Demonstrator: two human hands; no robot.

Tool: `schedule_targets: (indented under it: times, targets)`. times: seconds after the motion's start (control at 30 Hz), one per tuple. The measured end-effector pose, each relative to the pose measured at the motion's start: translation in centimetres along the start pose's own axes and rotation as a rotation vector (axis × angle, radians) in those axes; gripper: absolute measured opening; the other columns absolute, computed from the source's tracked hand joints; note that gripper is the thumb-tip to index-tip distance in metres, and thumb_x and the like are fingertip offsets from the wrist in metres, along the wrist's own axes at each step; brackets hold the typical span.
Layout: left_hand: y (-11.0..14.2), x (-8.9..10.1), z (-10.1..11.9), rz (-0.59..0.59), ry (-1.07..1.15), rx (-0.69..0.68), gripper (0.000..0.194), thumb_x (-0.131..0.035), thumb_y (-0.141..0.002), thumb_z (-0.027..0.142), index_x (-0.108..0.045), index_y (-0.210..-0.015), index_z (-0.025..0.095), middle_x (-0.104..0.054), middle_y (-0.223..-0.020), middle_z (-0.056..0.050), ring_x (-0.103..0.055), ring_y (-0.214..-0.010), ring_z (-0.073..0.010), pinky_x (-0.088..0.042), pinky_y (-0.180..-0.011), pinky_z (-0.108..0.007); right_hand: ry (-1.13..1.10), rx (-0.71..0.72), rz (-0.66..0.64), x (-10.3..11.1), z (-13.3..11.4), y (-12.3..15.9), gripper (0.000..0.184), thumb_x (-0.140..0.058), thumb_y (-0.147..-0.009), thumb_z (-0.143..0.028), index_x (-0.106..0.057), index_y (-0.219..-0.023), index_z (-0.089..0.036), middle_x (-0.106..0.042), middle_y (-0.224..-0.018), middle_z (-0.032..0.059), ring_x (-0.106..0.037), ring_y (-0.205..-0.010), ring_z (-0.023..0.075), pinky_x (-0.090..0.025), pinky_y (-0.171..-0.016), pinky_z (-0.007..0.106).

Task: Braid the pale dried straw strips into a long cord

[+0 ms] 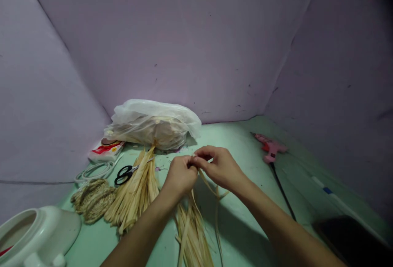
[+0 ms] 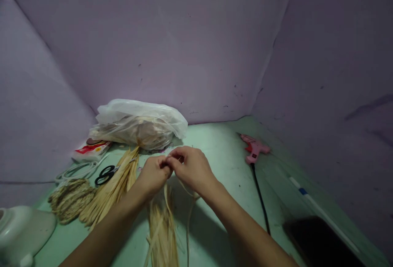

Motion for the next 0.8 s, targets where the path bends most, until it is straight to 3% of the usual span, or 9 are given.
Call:
schedule_targets:
  times: [0.07, 0.17, 0.37, 0.5, 0.57, 0.63, 0.73, 0.8]
  targets:
    - [0.2, -0.1, 0.2, -0.011, -0.040, -0.017, 0.012, -0.044, -0.061, 0.015, -0.051, -0.052, 0.014, -0.043, -0.047, 0.004, -0.035, -0.047, -0.0074, -0.026, -0.046, -0.019, -0.170, -0.125, 0.029, 0.0, 0.6, -0.3, 0.020, -0.053, -0.071, -0.033, -0.063, -0.065, -0.016, -0.059, -0.060, 0.0019, -0.052, -0.056, 0.0113, -0.041, -0.053, 0.023]
    - [0.4, -0.1, 0.4, -0.030, -0.080, -0.077, 0.014, -0.047, -0.067, 0.021, -0.055, -0.058, 0.013, -0.046, -0.050, 0.003, -0.038, -0.048, -0.0078, -0.028, -0.047, -0.019, -0.493, -0.415, 0.010, 0.2, 1.2, -0.6, 0.021, -0.054, -0.072, -0.031, -0.059, -0.063, -0.012, -0.053, -0.052, 0.0001, -0.048, -0.046, 0.0077, -0.041, -0.046, 0.020]
    - [1.0, 0.1, 0.9, -0.125, -0.182, -0.322, 0.018, -0.045, -0.072, 0.020, -0.062, -0.068, 0.014, -0.057, -0.061, 0.000, -0.047, -0.058, -0.0097, -0.034, -0.056, -0.019, -0.954, -0.714, -0.212, 0.0, 1.5, -0.7, 0.021, -0.045, -0.079, -0.017, -0.054, -0.061, -0.010, -0.046, -0.041, -0.0030, -0.040, -0.034, 0.0025, -0.034, -0.034, 0.012]
    - [1.2, 0.2, 1.3, -0.178, -0.044, -0.404, 0.018, -0.046, -0.072, 0.019, -0.063, -0.066, 0.014, -0.059, -0.063, -0.001, -0.049, -0.061, -0.0101, -0.035, -0.058, -0.019, -1.200, -0.918, -0.361, -0.6, 1.8, -0.6, 0.026, -0.043, -0.081, -0.015, -0.051, -0.057, -0.010, -0.040, -0.035, -0.0058, -0.030, -0.027, -0.0007, -0.029, -0.031, 0.008]
    - [0.9, 0.1, 1.0, -0.166, 0.074, -0.339, 0.017, -0.049, -0.070, 0.021, -0.062, -0.064, 0.013, -0.056, -0.058, 0.000, -0.048, -0.057, -0.0095, -0.035, -0.055, -0.019, -1.215, -0.912, -0.345, -0.7, 2.0, -0.7, 0.021, -0.044, -0.081, -0.015, -0.053, -0.062, -0.010, -0.042, -0.038, -0.0061, -0.032, -0.029, -0.0006, -0.033, -0.035, 0.009]
    - [0.4, 0.0, 0.4, -0.119, 0.186, -0.187, 0.014, -0.051, -0.066, 0.023, -0.058, -0.058, 0.013, -0.048, -0.048, 0.002, -0.041, -0.047, -0.0068, -0.031, -0.048, -0.018, -1.154, -0.814, -0.281, -0.6, 2.1, -0.7, 0.017, -0.046, -0.081, -0.022, -0.055, -0.070, -0.012, -0.049, -0.045, -0.0046, -0.042, -0.036, 0.0021, -0.040, -0.042, 0.013]
    - [-0.4, 0.1, -0.5, -0.007, 0.321, 0.048, 0.014, -0.054, -0.060, 0.024, -0.050, -0.053, 0.013, -0.039, -0.041, 0.006, -0.027, -0.036, -0.0027, -0.020, -0.038, -0.017, -1.037, -0.709, -0.277, -0.3, 1.8, -0.7, 0.027, -0.044, -0.080, -0.038, -0.056, -0.076, -0.014, -0.058, -0.064, 0.0014, -0.054, -0.053, 0.0086, -0.044, -0.052, 0.022]
    - [-0.8, 0.4, -0.8, 0.044, 0.377, 0.145, 0.014, -0.055, -0.058, 0.025, -0.047, -0.053, 0.014, -0.039, -0.041, 0.007, -0.021, -0.033, -0.0013, -0.014, -0.035, -0.017, -0.943, -0.688, -0.287, 0.2, 1.7, -0.7, 0.026, -0.045, -0.078, -0.037, -0.056, -0.077, -0.013, -0.059, -0.074, 0.0045, -0.055, -0.060, 0.0107, -0.045, -0.056, 0.025]
Point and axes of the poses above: each hand's wrist, its own y-axis away from the middle knuckle, its own x-axis out of the back of the hand, z = x × y, the point moved 2 cm from there along -y, towards the middle knuckle
